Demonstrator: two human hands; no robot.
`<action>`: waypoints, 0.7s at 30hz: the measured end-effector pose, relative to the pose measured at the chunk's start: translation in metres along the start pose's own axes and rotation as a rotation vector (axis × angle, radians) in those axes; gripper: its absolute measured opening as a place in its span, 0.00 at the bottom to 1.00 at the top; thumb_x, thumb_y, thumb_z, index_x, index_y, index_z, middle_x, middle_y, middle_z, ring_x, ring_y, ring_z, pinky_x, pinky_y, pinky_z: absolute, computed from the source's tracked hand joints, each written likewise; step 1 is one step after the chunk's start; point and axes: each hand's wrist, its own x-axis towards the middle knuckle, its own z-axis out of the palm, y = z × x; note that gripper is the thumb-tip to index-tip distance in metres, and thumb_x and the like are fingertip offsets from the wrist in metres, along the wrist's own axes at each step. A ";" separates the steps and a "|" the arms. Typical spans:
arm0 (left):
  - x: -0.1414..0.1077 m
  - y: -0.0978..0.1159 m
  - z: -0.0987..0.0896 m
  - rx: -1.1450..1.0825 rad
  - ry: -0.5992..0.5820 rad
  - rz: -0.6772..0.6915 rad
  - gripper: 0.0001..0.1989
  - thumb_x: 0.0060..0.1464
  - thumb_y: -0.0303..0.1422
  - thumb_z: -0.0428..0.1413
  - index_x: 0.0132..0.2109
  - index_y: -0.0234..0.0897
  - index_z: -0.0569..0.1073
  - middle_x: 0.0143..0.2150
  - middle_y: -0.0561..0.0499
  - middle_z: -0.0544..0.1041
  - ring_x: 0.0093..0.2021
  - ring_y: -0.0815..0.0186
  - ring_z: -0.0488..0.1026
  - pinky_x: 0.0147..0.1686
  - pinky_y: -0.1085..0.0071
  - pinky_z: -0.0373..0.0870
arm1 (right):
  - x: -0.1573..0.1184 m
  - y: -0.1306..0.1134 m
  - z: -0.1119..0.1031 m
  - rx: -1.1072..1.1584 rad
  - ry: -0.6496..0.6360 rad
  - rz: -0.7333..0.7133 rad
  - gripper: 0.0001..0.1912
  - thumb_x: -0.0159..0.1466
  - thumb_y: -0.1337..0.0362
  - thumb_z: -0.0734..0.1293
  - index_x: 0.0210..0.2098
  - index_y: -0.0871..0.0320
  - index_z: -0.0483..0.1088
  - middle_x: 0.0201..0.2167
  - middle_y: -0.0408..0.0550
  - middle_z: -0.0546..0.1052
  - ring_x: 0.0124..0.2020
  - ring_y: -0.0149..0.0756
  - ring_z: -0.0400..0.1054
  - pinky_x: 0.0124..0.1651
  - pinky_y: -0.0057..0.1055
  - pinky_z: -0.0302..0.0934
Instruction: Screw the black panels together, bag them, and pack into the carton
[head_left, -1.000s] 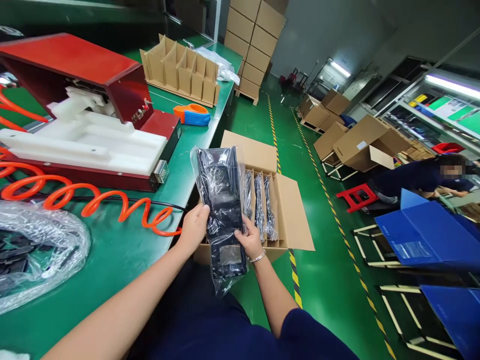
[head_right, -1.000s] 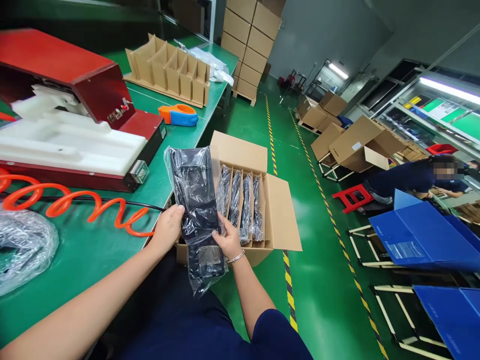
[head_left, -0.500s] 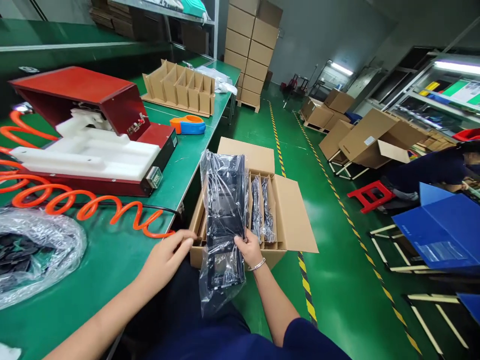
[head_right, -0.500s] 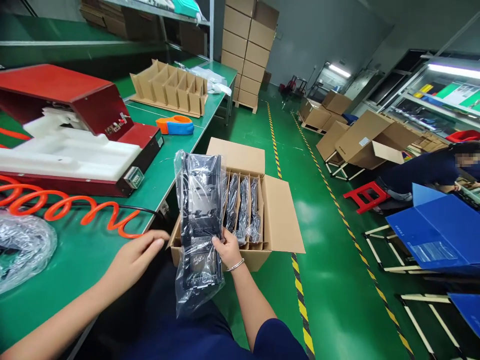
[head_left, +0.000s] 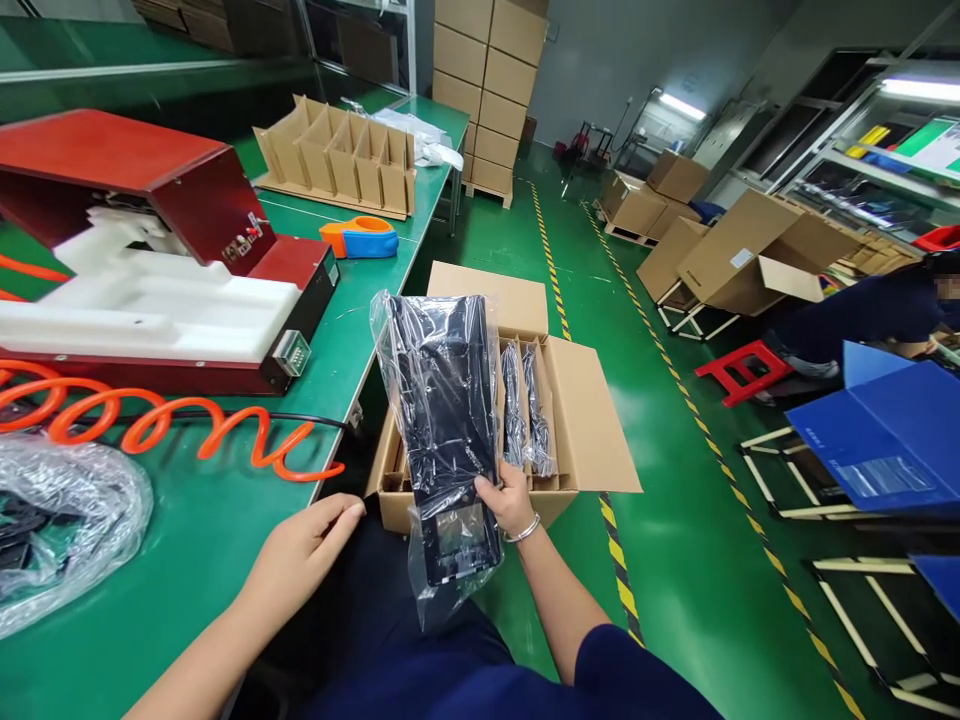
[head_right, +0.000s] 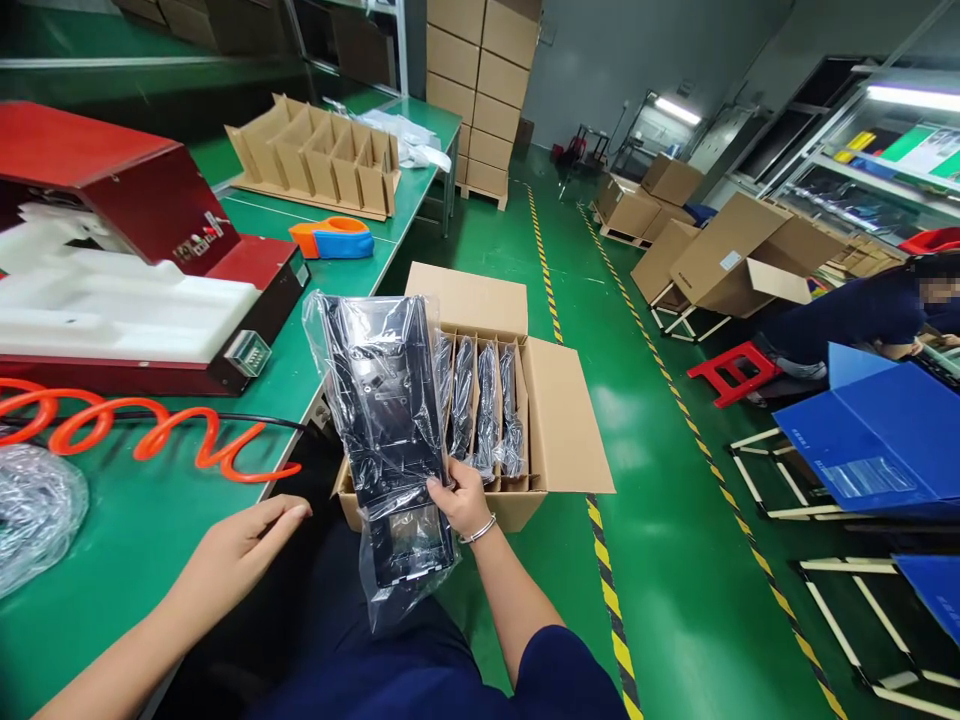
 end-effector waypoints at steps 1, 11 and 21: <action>-0.001 -0.001 0.000 0.002 -0.003 -0.001 0.23 0.54 0.54 0.49 0.26 0.45 0.77 0.25 0.52 0.80 0.26 0.60 0.78 0.25 0.72 0.71 | 0.000 0.001 0.000 -0.002 0.003 0.001 0.20 0.63 0.49 0.68 0.44 0.56 0.81 0.34 0.49 0.82 0.33 0.39 0.74 0.39 0.35 0.72; 0.000 -0.004 0.001 -0.002 -0.020 -0.008 0.24 0.54 0.56 0.48 0.27 0.45 0.77 0.27 0.51 0.81 0.27 0.59 0.79 0.28 0.71 0.72 | 0.002 -0.001 0.001 0.026 -0.003 0.060 0.21 0.62 0.46 0.68 0.41 0.56 0.80 0.32 0.47 0.80 0.32 0.38 0.71 0.38 0.34 0.69; -0.001 -0.008 -0.002 0.061 -0.097 -0.048 0.23 0.56 0.53 0.47 0.32 0.45 0.78 0.31 0.52 0.83 0.33 0.60 0.79 0.32 0.70 0.73 | 0.008 0.000 0.003 0.099 0.022 0.182 0.29 0.57 0.39 0.70 0.41 0.58 0.80 0.34 0.47 0.80 0.34 0.37 0.71 0.40 0.33 0.69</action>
